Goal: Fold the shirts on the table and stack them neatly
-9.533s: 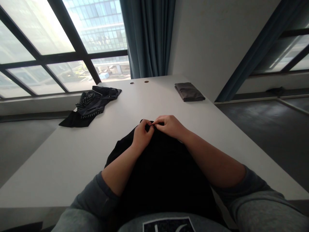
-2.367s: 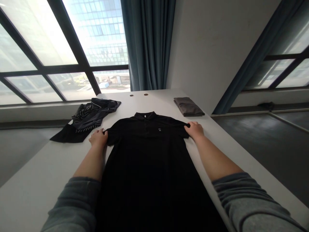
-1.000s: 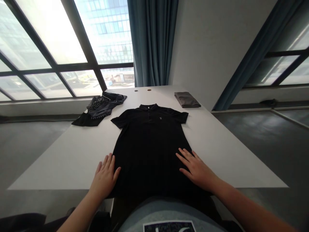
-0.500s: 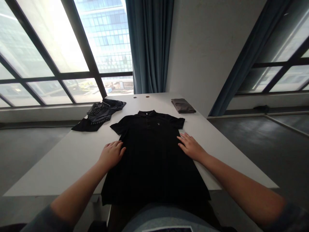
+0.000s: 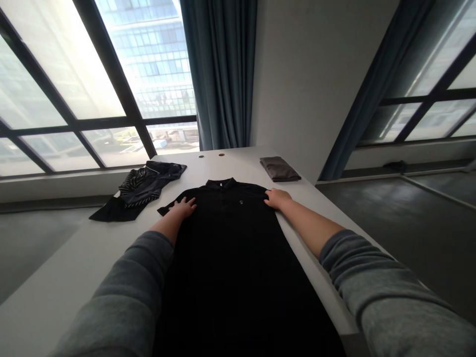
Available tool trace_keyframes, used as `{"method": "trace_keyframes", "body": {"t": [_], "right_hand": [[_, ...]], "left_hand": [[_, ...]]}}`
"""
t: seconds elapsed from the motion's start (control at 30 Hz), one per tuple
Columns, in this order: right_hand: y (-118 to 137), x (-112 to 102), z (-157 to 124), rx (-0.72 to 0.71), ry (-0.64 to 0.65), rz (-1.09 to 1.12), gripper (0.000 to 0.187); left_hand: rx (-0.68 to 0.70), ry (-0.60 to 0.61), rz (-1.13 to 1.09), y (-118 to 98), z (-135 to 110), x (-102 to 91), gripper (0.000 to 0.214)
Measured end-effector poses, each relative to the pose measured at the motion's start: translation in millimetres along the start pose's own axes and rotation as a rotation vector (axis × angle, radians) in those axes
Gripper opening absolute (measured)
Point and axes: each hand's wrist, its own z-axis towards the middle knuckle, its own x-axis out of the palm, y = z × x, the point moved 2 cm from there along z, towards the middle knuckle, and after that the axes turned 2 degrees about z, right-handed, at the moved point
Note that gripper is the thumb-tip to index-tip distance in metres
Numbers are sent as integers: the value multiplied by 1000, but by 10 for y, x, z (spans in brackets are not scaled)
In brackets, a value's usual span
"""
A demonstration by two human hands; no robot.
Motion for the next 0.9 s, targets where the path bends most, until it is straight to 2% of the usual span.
{"method": "trace_keyframes", "body": {"t": [0.13,0.23,0.3,0.37,0.43,0.5,0.6,0.67,0.77,0.83,0.9], "right_hand": [[-97,252,-168,143,1,-2,62],[-95,458,-333,297,-22,76,76],[-99,535,-406,346,-28,128,83],[-148,538,-434,352,-54,167,82],[-257,486,-426,315,-115,206,69],[-409,417,-394,269,-201,240,55],[-627,361,-325,250,-304,266,45],[-710,366,-276,257,-328,273,45],[-751,394,-223,262,-323,274,43],[-762,406,-207,267,-319,277,40],[-777,407,-201,278,-323,286,39]], "left_hand": [[-199,131,-49,64,-36,176,70],[-235,124,-62,26,-69,193,70],[-237,118,-54,-9,-75,155,69],[-269,126,-12,-65,-75,87,68],[-276,93,83,-196,-70,-6,63],[-150,-22,169,-461,-54,-104,53],[202,-173,141,-1101,15,-186,44],[338,-153,103,-1590,126,-173,44],[454,-102,62,-2277,383,-103,48],[483,-51,39,-2626,576,-38,51],[468,17,27,-2858,753,36,57]]}}
